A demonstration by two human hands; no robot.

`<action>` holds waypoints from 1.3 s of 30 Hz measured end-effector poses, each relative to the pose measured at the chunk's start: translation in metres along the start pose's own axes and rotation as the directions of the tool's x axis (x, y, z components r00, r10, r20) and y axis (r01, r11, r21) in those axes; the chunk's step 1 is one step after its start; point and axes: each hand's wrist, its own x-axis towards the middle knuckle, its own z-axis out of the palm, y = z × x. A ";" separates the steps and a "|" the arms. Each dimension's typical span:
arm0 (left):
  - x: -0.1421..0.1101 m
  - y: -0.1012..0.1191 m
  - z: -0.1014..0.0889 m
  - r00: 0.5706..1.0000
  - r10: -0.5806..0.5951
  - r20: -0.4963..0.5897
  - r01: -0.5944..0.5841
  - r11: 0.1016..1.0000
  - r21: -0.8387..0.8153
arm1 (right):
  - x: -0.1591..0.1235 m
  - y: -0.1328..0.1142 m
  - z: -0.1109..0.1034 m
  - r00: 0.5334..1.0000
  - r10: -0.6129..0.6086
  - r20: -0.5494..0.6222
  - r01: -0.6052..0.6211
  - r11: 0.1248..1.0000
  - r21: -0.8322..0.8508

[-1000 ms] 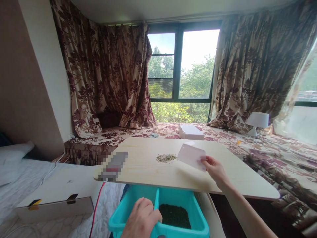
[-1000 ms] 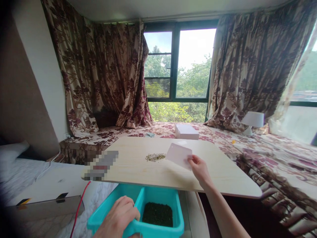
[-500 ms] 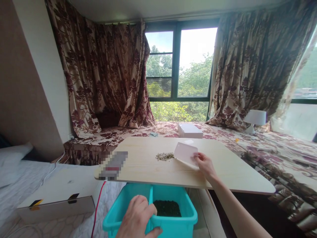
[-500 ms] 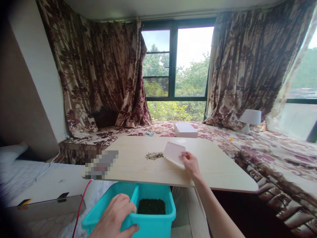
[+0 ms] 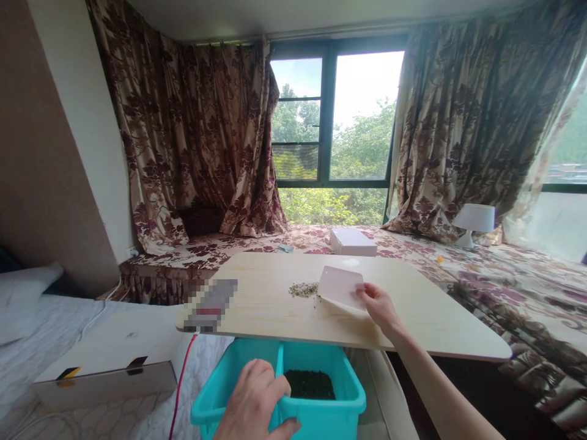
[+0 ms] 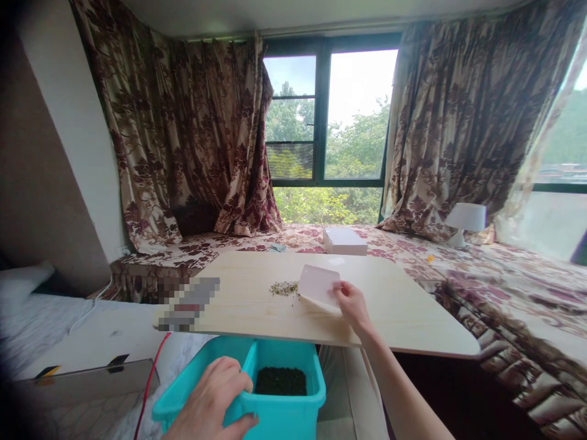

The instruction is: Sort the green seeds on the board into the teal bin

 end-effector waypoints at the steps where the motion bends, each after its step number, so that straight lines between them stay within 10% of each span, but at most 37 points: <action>1: 0.000 0.001 0.000 1.000 -0.003 0.000 0.003 1.000 -0.003 | -0.001 -0.001 -0.001 1.000 0.003 0.010 -0.003 1.000 -0.002; 39: 0.002 0.025 -0.025 0.979 -0.195 0.064 0.200 0.977 -0.077 | -0.014 -0.003 -0.014 0.999 0.016 0.028 -0.014 0.998 -0.067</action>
